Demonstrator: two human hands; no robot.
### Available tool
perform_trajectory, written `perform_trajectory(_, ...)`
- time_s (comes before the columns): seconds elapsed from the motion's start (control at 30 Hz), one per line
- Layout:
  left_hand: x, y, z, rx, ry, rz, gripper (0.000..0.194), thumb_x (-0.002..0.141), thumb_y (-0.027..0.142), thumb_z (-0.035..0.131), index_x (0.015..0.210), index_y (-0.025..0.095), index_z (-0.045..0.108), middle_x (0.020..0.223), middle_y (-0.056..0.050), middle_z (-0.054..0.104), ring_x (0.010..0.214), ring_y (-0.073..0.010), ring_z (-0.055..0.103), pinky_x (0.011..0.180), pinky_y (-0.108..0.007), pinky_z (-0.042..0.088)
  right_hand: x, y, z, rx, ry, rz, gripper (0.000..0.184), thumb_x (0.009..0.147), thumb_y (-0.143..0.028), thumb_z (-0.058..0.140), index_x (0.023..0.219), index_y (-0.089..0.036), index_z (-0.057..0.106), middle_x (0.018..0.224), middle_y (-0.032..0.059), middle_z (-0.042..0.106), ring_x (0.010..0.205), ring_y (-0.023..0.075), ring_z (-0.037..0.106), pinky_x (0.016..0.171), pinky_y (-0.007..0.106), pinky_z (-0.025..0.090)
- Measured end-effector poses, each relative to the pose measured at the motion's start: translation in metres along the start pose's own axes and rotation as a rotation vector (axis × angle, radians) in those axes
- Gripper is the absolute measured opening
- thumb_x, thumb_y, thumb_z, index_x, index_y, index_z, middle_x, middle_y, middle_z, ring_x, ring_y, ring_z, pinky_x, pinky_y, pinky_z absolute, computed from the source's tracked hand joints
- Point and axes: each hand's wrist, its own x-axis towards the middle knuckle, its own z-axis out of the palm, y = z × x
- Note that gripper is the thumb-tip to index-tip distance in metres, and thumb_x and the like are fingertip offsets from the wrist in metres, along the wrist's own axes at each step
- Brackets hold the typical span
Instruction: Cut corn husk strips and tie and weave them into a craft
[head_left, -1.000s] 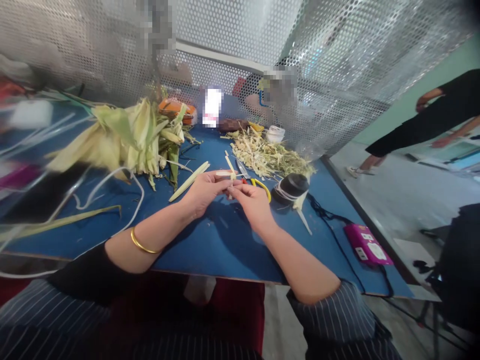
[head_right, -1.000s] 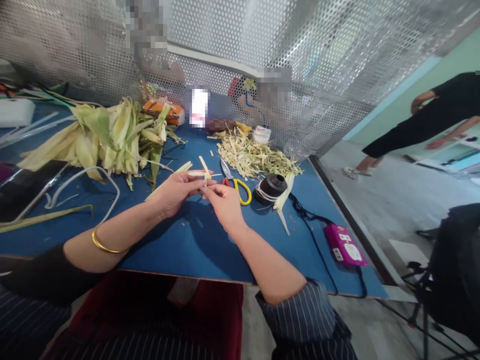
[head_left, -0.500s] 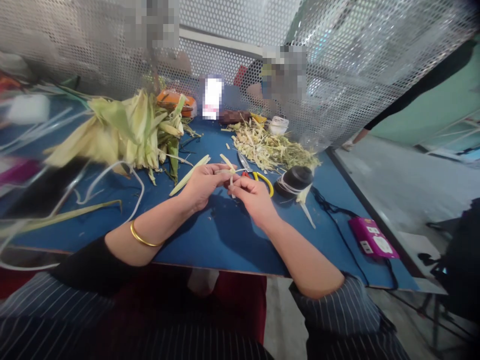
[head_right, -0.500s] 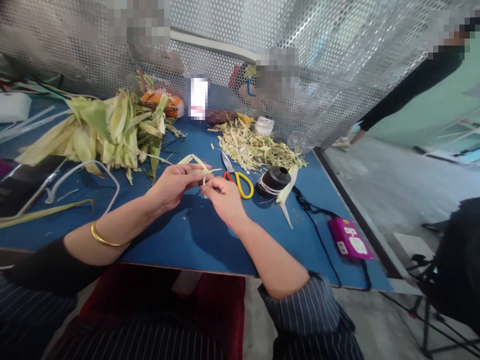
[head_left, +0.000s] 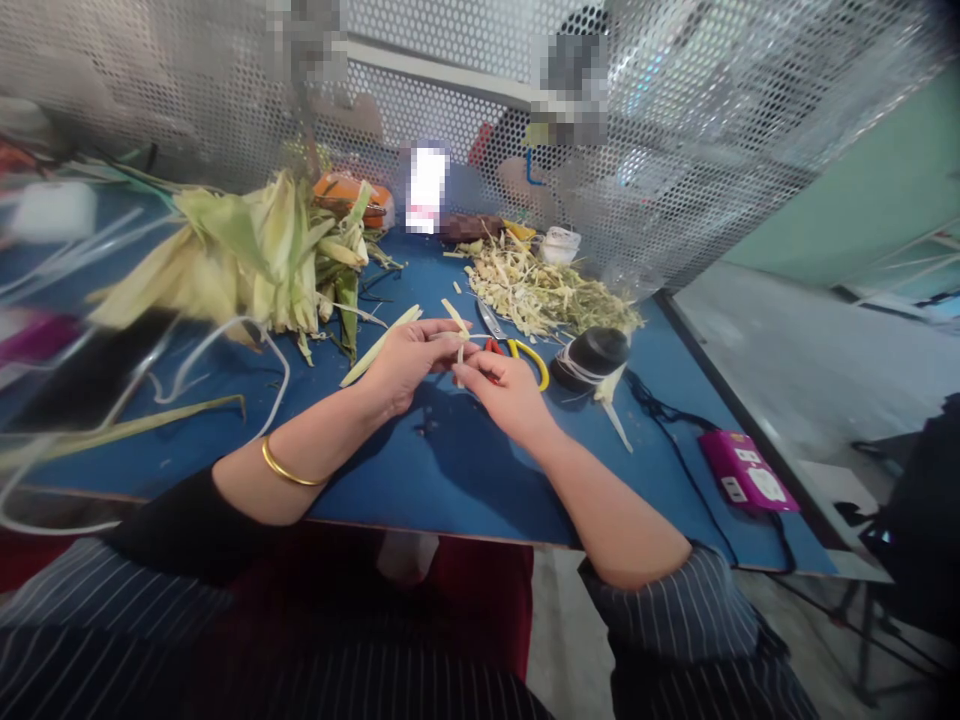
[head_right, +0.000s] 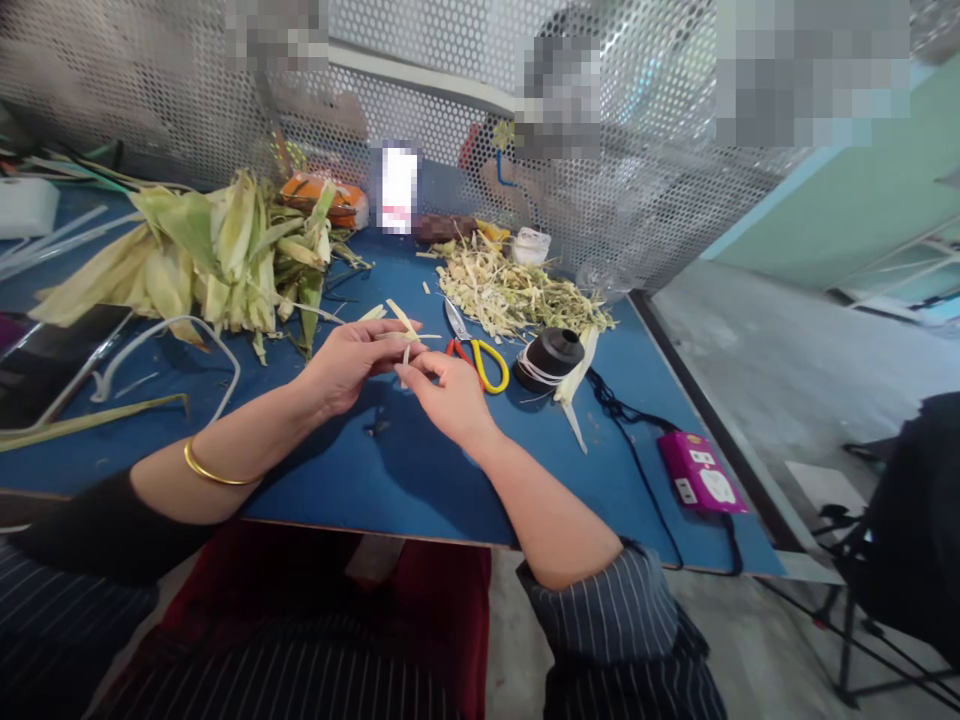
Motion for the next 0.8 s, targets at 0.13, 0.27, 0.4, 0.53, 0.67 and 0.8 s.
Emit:
perform_trajectory(0.13,-0.001,0.005,-0.002,0.026,-0.041,-0.076,0.032,0.071,0.024,0.068,0.101,0.014,0.068,0.084,-0.008,0.072,0.075,-0.0154,0.067,0.068,-0.027,0.050,0.003,0.002,-0.010,-0.117,0.363,-0.027,0.029,0.085,-0.041,0.053,0.066,-0.020,0.056,0.063,-0.0004,0.056,0.060,0.0133,0.048,0.062,0.028,0.039)
perform_trajectory(0.27,-0.002,0.006,-0.003,0.058,-0.056,-0.106,0.028,0.073,0.031,0.067,0.096,0.014,0.069,0.079,-0.009,0.071,0.072,-0.0169,0.068,0.062,-0.026,0.049,0.009,0.008,-0.015,-0.144,0.353,-0.110,0.013,0.083,-0.032,0.058,0.088,-0.020,0.063,0.088,0.0032,0.065,0.079,0.0158,0.057,0.075,0.029,0.042)
perform_trajectory(0.4,-0.002,0.002,-0.003,0.118,-0.023,-0.042,0.027,0.070,0.033,0.073,0.089,0.014,0.069,0.069,-0.004,0.067,0.061,-0.0112,0.063,0.058,-0.023,0.047,0.008,0.009,-0.011,-0.170,0.184,-0.072,0.016,0.084,-0.033,0.055,0.081,-0.020,0.064,0.074,0.0010,0.065,0.068,0.0145,0.055,0.067,0.027,0.041)
perform_trajectory(0.53,-0.002,0.001,0.000,0.138,0.018,-0.045,0.019,0.070,0.025,0.073,0.082,0.012,0.067,0.063,-0.001,0.062,0.054,-0.0081,0.058,0.057,-0.022,0.048,0.006,0.008,-0.009,-0.227,0.190,-0.103,0.018,0.084,-0.032,0.056,0.072,-0.019,0.062,0.064,-0.0006,0.060,0.061,0.0127,0.051,0.061,0.026,0.037)
perform_trajectory(0.67,-0.001,0.001,0.003,0.139,0.066,-0.017,0.013,0.071,0.022,0.072,0.076,0.012,0.065,0.059,0.000,0.060,0.051,-0.0072,0.056,0.056,-0.022,0.048,0.005,0.007,-0.010,-0.282,0.188,-0.159,0.017,0.083,-0.026,0.056,0.068,-0.019,0.060,0.063,-0.0008,0.058,0.061,0.0123,0.049,0.061,0.026,0.036)
perform_trajectory(0.8,0.000,0.002,0.002,0.167,0.078,0.019,0.013,0.069,0.021,0.072,0.077,0.012,0.065,0.059,0.000,0.060,0.051,-0.0070,0.055,0.057,-0.023,0.048,0.005,0.004,-0.012,-0.273,0.171,-0.160,0.018,0.083,-0.026,0.056,0.067,-0.018,0.060,0.064,-0.0007,0.058,0.062,0.0121,0.050,0.061,0.026,0.036)
